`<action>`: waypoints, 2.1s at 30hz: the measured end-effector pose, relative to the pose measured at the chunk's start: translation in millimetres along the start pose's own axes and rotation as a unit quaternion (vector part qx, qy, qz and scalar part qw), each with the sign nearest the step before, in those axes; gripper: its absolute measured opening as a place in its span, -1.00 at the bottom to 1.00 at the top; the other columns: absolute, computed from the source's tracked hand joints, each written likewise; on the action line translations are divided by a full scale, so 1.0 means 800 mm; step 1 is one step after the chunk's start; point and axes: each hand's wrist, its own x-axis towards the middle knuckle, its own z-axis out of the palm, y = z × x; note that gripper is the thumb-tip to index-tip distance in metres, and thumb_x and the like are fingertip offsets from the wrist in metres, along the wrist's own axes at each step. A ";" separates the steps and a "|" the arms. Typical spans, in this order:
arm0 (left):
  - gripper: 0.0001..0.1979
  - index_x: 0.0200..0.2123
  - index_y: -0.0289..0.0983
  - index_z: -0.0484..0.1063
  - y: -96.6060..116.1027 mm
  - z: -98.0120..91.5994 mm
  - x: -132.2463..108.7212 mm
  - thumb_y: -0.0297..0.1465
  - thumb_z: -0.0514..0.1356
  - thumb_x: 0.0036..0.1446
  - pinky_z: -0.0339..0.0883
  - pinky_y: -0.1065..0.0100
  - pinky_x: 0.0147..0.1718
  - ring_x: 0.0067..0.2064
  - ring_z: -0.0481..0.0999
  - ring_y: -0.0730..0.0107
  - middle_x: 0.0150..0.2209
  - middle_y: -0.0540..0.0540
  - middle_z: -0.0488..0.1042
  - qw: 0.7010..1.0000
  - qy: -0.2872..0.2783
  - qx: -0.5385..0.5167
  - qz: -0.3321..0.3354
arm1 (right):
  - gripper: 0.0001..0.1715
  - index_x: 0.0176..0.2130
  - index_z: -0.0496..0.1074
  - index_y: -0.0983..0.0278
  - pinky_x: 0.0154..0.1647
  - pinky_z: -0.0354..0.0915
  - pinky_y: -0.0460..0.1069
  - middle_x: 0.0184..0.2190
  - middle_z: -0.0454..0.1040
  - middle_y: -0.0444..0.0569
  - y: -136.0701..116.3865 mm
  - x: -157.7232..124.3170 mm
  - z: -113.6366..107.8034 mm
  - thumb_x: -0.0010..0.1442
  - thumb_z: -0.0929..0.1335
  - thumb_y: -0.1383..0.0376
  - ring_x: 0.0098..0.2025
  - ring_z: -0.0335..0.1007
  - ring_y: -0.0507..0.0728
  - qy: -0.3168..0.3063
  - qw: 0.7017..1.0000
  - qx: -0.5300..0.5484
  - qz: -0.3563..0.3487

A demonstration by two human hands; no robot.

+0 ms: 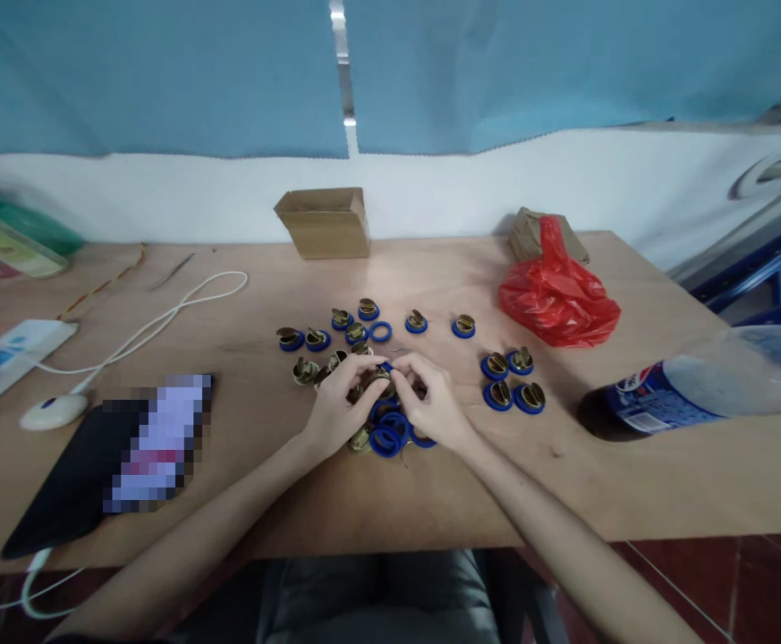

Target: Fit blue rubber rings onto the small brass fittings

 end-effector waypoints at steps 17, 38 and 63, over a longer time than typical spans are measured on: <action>-0.84 -0.06 -0.22 0.40 0.001 -0.001 0.001 -0.42 0.19 0.29 0.44 0.30 -0.10 -0.11 0.55 0.33 -0.15 -0.08 0.54 1.000 -0.010 0.007 0.016 | -0.84 -0.27 0.43 0.27 -0.44 0.21 -0.05 -0.45 0.38 -0.11 0.000 -0.001 0.000 0.33 0.29 0.27 -0.48 0.26 0.04 -0.004 1.000 -0.020 -0.016; -0.84 -0.06 -0.22 0.40 0.001 0.000 0.000 -0.40 0.18 0.30 0.46 0.28 -0.10 -0.11 0.55 0.33 -0.16 -0.09 0.53 1.000 -0.012 0.005 0.007 | -0.82 -0.27 0.43 0.26 -0.45 0.20 -0.05 -0.46 0.40 -0.11 -0.002 -0.001 -0.002 0.35 0.29 0.25 -0.48 0.26 0.05 -0.006 1.000 -0.027 -0.014; -0.81 -0.11 -0.21 0.42 -0.003 -0.001 0.001 -0.43 0.28 0.20 0.55 0.35 -0.18 -0.12 0.53 0.37 -0.15 -0.07 0.46 0.999 0.019 -0.034 -0.016 | -0.77 -0.21 0.40 0.23 -0.46 0.30 -0.04 -0.39 0.43 -0.06 0.001 -0.004 0.001 0.38 0.25 0.16 -0.47 0.34 0.07 0.014 1.000 0.016 0.000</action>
